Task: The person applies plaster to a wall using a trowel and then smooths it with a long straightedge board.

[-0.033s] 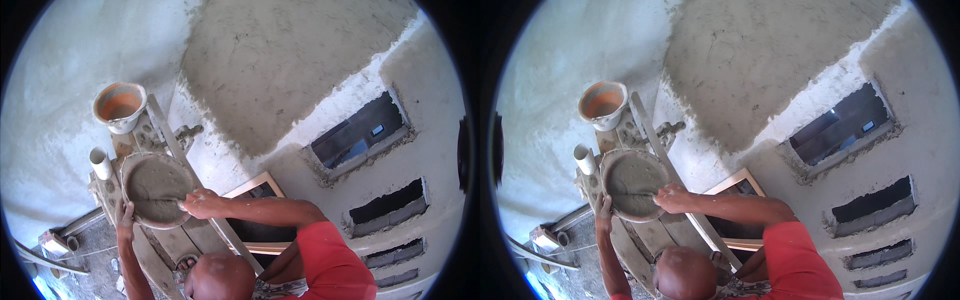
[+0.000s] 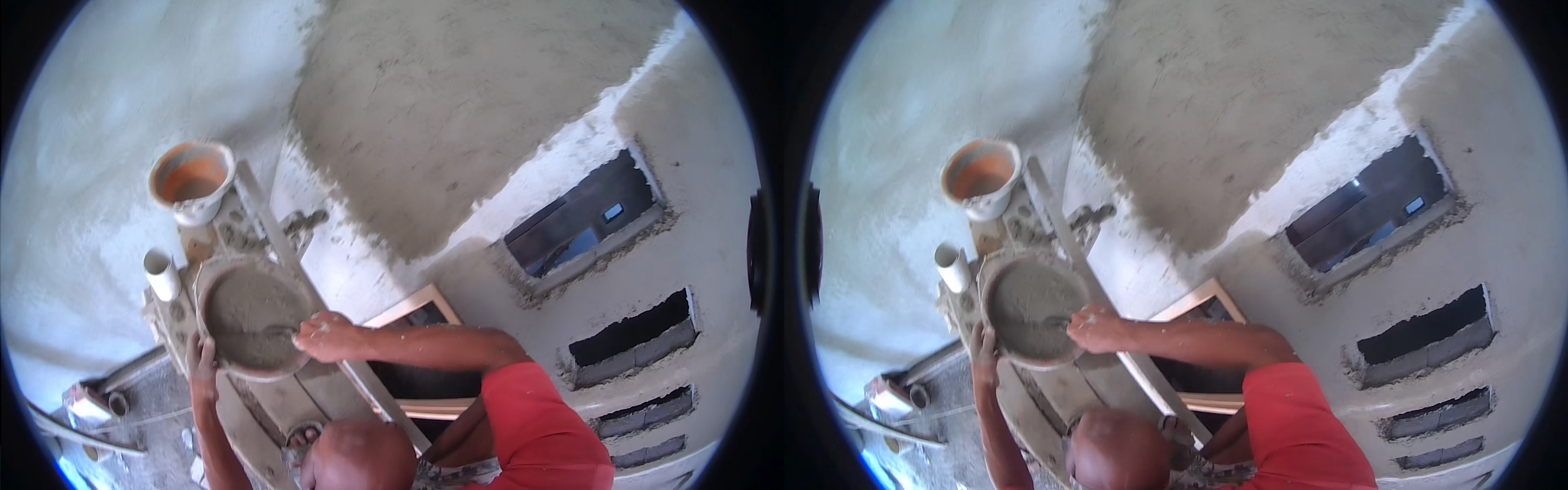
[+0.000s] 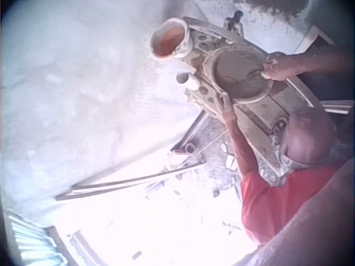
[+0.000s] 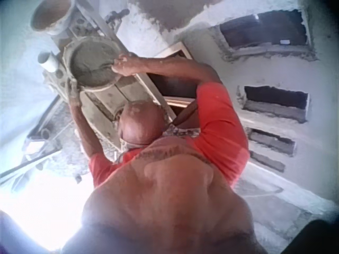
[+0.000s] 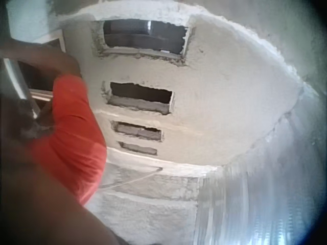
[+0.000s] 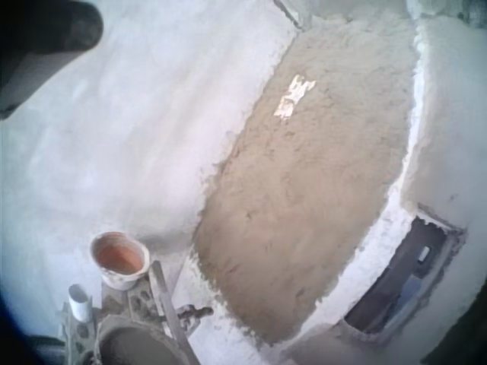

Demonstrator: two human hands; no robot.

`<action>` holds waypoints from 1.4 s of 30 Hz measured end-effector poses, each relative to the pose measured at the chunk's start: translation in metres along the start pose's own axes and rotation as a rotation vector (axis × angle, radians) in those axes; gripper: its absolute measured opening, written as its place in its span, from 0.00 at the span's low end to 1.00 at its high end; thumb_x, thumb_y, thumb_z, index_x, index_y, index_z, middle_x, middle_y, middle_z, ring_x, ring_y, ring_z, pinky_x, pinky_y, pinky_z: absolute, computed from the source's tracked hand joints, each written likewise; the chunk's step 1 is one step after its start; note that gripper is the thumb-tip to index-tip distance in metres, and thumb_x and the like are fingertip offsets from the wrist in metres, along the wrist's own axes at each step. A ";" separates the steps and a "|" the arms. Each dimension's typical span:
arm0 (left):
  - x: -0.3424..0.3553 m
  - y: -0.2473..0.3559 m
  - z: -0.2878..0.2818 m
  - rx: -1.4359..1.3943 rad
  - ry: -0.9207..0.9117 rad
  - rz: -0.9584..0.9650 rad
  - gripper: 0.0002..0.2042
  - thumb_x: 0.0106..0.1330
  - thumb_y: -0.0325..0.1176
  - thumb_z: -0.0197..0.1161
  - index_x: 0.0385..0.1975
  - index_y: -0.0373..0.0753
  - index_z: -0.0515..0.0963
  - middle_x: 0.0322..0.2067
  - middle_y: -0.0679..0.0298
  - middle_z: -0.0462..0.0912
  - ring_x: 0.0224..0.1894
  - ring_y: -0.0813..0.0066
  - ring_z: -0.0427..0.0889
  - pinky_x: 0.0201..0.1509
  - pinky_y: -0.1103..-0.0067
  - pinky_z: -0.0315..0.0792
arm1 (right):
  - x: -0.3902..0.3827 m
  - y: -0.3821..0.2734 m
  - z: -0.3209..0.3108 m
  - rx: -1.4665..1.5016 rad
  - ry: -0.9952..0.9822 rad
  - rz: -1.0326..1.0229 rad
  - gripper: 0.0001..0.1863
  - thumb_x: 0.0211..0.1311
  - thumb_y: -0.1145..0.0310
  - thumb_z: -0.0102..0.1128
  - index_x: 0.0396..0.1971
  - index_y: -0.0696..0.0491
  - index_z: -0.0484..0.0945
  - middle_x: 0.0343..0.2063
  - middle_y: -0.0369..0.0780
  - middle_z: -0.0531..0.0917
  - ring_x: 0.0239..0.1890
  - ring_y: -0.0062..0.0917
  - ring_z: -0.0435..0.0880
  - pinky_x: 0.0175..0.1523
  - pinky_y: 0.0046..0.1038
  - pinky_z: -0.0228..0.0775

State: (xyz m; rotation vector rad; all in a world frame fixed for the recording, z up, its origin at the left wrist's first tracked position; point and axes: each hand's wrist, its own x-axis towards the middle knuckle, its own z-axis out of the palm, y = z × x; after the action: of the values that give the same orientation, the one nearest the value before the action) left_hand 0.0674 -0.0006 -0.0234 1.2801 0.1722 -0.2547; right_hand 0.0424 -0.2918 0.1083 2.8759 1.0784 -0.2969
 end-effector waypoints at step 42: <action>-0.045 -0.102 -0.026 1.404 0.660 -0.076 0.33 0.64 0.51 0.56 0.68 0.49 0.62 0.68 0.41 0.55 0.68 0.40 0.56 0.70 0.53 0.51 | 0.022 -0.004 -0.007 0.304 -0.029 0.072 0.09 0.57 0.68 0.58 0.38 0.50 0.79 0.29 0.38 0.82 0.36 0.36 0.84 0.42 0.40 0.75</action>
State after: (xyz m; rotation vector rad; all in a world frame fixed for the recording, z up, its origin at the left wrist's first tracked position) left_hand -0.0047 0.0015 -0.1128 2.7380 0.6799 0.0422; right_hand 0.0573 -0.2735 0.1112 3.1529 1.0002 -0.5404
